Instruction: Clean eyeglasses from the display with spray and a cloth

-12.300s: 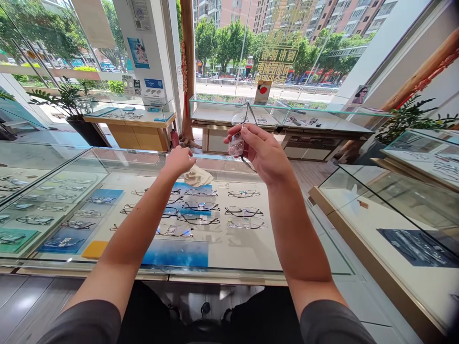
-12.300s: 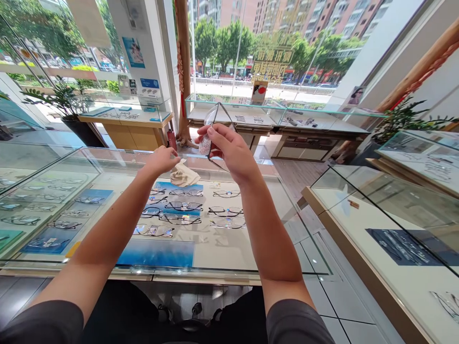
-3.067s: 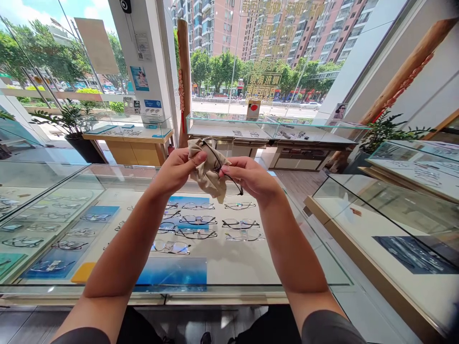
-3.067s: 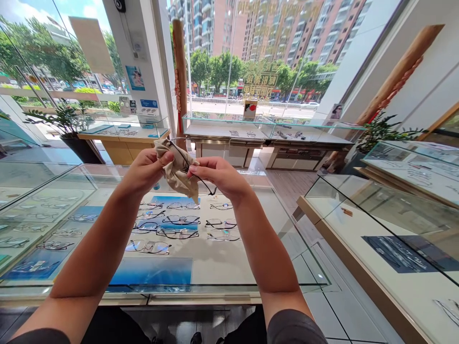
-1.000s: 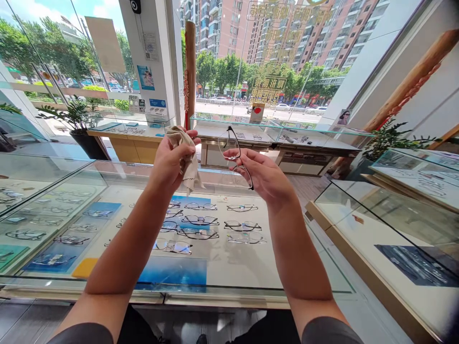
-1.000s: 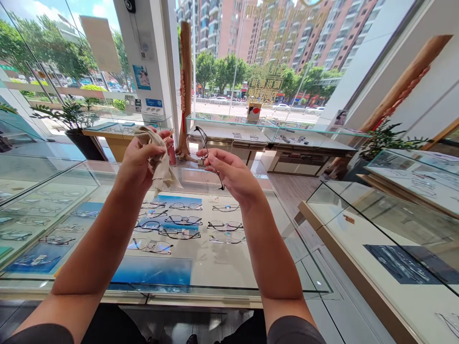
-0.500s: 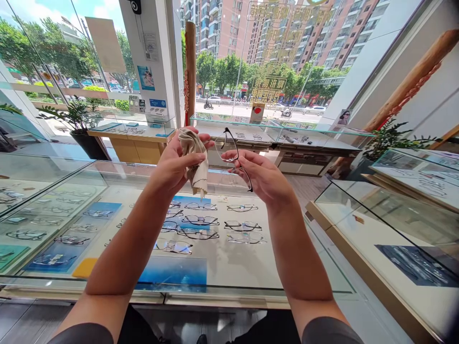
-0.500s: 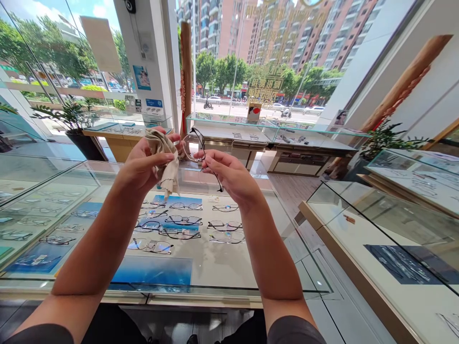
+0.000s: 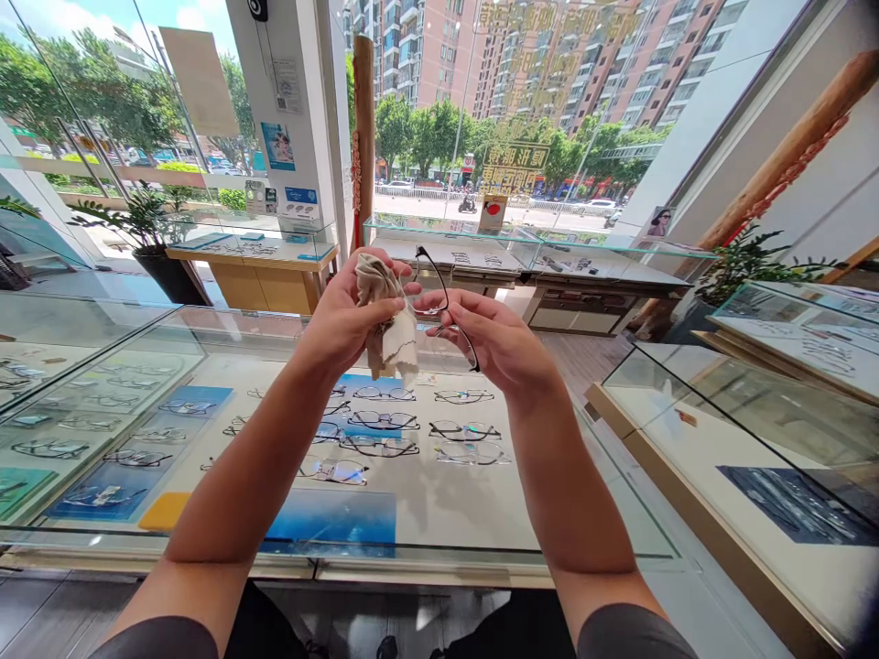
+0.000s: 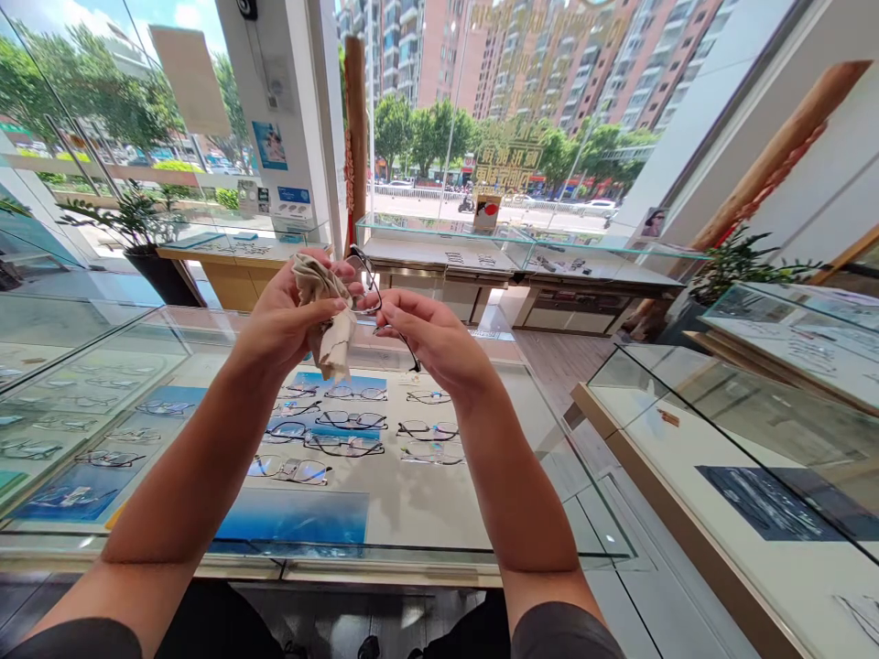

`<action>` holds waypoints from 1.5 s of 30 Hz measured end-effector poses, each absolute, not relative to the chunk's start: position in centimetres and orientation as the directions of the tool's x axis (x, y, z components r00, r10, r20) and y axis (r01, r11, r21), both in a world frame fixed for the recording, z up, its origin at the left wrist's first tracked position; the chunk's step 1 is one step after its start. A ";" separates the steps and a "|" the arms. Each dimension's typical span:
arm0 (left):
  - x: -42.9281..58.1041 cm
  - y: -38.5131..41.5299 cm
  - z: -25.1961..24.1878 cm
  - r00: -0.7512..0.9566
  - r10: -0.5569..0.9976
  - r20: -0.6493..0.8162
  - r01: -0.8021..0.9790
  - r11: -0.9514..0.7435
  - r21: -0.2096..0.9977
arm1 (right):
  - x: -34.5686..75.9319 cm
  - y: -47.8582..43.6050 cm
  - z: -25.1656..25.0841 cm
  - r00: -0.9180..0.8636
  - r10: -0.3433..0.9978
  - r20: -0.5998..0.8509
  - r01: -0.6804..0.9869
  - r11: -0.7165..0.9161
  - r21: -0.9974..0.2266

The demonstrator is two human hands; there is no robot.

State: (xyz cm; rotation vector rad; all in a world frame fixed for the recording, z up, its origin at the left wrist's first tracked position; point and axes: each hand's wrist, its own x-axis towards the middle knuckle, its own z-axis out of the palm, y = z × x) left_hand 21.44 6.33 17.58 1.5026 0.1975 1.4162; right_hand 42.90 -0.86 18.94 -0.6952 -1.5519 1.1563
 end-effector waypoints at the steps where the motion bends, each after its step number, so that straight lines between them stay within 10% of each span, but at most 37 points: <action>1: 21.4 6.3 17.6 0.284 0.698 0.657 -0.490 -0.484 0.725 | 43.0 -0.8 19.0 -0.296 0.874 0.385 -0.120 0.366 -0.923; 13: 20.0 4.7 18.9 0.210 0.469 0.858 -0.138 -0.854 0.501 | 43.8 -0.9 19.5 -0.306 0.867 0.394 -0.056 0.396 -0.916; 28: 19.4 3.0 19.6 0.328 0.371 0.869 0.212 -0.925 0.315 | 44.3 -1.8 19.8 -0.250 0.794 0.554 0.137 0.596 -0.791; 35: 19.4 3.0 19.2 -0.051 0.411 0.910 0.143 -0.899 0.414 | 43.5 -2.1 19.0 0.032 0.497 0.867 0.482 0.753 -0.448; 45: 20.3 2.8 19.2 -0.051 0.535 0.844 -0.012 -0.845 0.535 | 42.1 -1.9 18.5 0.190 0.425 0.885 0.518 0.722 -0.458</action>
